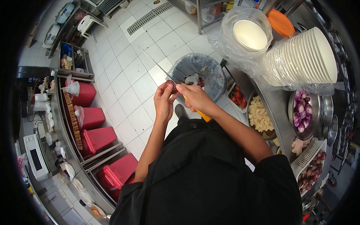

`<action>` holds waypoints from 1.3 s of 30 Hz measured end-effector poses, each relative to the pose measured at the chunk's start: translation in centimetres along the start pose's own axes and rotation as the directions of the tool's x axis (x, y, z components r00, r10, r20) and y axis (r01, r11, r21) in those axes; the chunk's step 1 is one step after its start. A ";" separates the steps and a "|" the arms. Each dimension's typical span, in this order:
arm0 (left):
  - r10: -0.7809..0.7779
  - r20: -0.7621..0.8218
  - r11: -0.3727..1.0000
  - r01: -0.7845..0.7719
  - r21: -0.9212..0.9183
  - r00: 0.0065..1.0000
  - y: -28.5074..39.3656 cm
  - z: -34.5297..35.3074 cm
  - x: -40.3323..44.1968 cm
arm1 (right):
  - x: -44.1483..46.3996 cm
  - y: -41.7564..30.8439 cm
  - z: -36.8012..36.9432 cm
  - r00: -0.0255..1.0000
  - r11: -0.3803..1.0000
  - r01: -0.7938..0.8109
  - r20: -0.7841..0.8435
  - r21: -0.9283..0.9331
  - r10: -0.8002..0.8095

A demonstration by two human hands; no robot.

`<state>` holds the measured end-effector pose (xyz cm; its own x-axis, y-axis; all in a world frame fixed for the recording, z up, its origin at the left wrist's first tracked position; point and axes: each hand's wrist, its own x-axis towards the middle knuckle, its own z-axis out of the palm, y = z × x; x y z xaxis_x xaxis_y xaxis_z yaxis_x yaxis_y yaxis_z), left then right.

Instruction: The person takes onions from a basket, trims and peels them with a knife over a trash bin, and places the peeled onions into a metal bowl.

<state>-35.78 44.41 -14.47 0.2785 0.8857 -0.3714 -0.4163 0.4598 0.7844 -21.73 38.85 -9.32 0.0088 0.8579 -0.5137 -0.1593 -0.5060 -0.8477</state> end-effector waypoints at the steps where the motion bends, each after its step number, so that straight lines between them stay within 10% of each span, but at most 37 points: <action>1: -0.004 -0.008 0.999 0.004 0.035 1.000 0.0 0.1 0.1 | -0.1 -0.1 0.0 1.000 1.000 -0.001 -0.001 0.001 0.001; 20: -0.086 0.019 0.993 0.084 0.086 0.996 -1.5 0.2 2.1 | 0.8 1.1 -2.5 0.993 0.983 -0.114 0.034 0.141 0.110; 39: -0.192 0.228 0.884 0.269 -0.383 0.955 -0.4 -3.6 1.0 | 8.3 3.0 -4.2 0.971 0.969 -0.240 0.000 0.048 0.241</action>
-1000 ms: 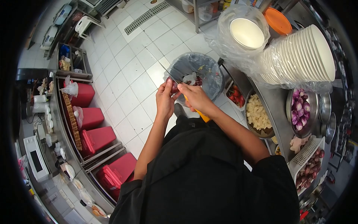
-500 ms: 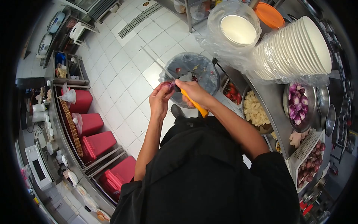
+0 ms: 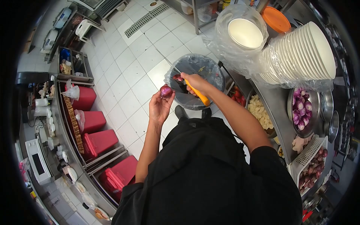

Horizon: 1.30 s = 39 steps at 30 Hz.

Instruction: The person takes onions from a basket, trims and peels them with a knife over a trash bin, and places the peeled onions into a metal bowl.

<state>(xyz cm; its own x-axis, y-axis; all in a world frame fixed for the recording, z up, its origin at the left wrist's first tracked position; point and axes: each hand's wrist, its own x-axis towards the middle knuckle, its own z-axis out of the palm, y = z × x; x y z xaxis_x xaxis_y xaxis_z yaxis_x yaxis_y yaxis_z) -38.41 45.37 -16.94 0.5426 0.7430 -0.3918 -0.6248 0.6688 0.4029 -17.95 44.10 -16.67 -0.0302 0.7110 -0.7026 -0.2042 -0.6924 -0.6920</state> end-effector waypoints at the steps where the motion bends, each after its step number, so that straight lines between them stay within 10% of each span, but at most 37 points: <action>1: 0.013 -0.028 1.000 -0.012 0.002 1.000 0.0 -0.1 -0.1 | 0.7 0.2 0.0 1.000 1.000 -0.005 0.011 -0.009 0.005; 19: 0.023 -0.094 1.000 -0.021 0.019 0.995 -0.2 0.9 -0.4 | 1.2 0.9 0.0 0.961 0.957 0.189 -0.162 -0.220 -0.226; 29: 0.067 -0.244 0.998 -0.069 0.000 0.968 -0.5 1.9 -0.5 | -7.5 0.7 3.1 0.821 0.718 0.526 0.053 -0.456 -0.568; 39: 0.093 -0.097 0.988 -0.079 0.135 0.991 -1.0 3.9 -0.5 | -8.0 0.8 4.1 0.814 0.718 0.539 0.053 -0.440 -0.579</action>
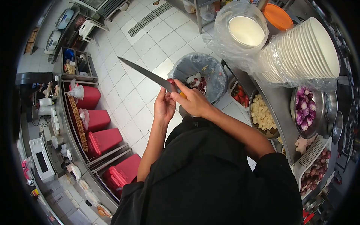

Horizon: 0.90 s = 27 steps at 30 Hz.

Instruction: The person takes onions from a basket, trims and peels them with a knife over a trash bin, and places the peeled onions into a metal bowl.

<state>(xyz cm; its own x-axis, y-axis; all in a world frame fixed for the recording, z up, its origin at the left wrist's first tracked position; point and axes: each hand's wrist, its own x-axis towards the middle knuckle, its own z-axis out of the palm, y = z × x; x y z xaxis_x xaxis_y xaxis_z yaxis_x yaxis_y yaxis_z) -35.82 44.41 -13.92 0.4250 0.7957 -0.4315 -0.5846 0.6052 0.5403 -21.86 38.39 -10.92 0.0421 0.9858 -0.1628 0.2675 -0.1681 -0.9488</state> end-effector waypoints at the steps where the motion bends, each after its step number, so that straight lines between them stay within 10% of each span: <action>1: 0.000 -0.002 1.000 0.000 0.000 1.000 0.0 0.0 -0.1 | 0.0 0.2 0.1 1.000 1.000 -0.001 0.001 0.001 0.001; 16: -0.067 -0.059 0.992 0.060 -0.106 0.996 -0.1 -0.6 -0.3 | 1.3 1.5 -1.4 0.979 0.972 -0.201 0.011 0.124 0.201; 27: -0.060 0.056 0.996 0.063 -0.069 0.997 -0.2 -1.3 0.0 | -0.5 -1.6 -1.2 0.996 0.990 0.047 0.077 -0.133 -0.037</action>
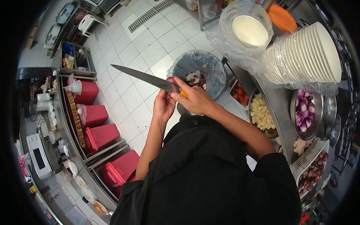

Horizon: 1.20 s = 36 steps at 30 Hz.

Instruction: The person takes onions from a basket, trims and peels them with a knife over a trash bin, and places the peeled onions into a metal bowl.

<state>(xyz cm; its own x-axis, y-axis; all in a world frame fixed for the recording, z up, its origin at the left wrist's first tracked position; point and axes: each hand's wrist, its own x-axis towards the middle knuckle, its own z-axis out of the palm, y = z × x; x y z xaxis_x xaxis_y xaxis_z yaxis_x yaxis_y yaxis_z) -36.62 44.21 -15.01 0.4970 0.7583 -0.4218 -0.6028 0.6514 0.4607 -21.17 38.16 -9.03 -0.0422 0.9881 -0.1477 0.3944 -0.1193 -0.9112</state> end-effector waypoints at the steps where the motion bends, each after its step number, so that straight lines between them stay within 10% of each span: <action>1: -0.002 0.000 1.000 0.002 0.001 1.000 0.0 0.0 0.0 | 0.0 0.1 0.1 1.000 1.000 -0.001 -0.002 0.001 0.001; 36: -0.048 -0.073 0.994 0.055 0.098 0.996 -0.2 1.7 -0.2 | 0.0 0.6 -0.7 1.000 0.997 -0.020 -0.001 -0.069 0.020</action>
<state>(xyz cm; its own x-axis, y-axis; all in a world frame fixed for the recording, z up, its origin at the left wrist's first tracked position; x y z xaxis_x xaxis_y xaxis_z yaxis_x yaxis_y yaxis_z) -35.48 43.96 -13.69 0.4784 0.7224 -0.4993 -0.5108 0.6914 0.5109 -20.27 38.16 -9.29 -0.0333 0.9857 -0.1652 0.4576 -0.1320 -0.8793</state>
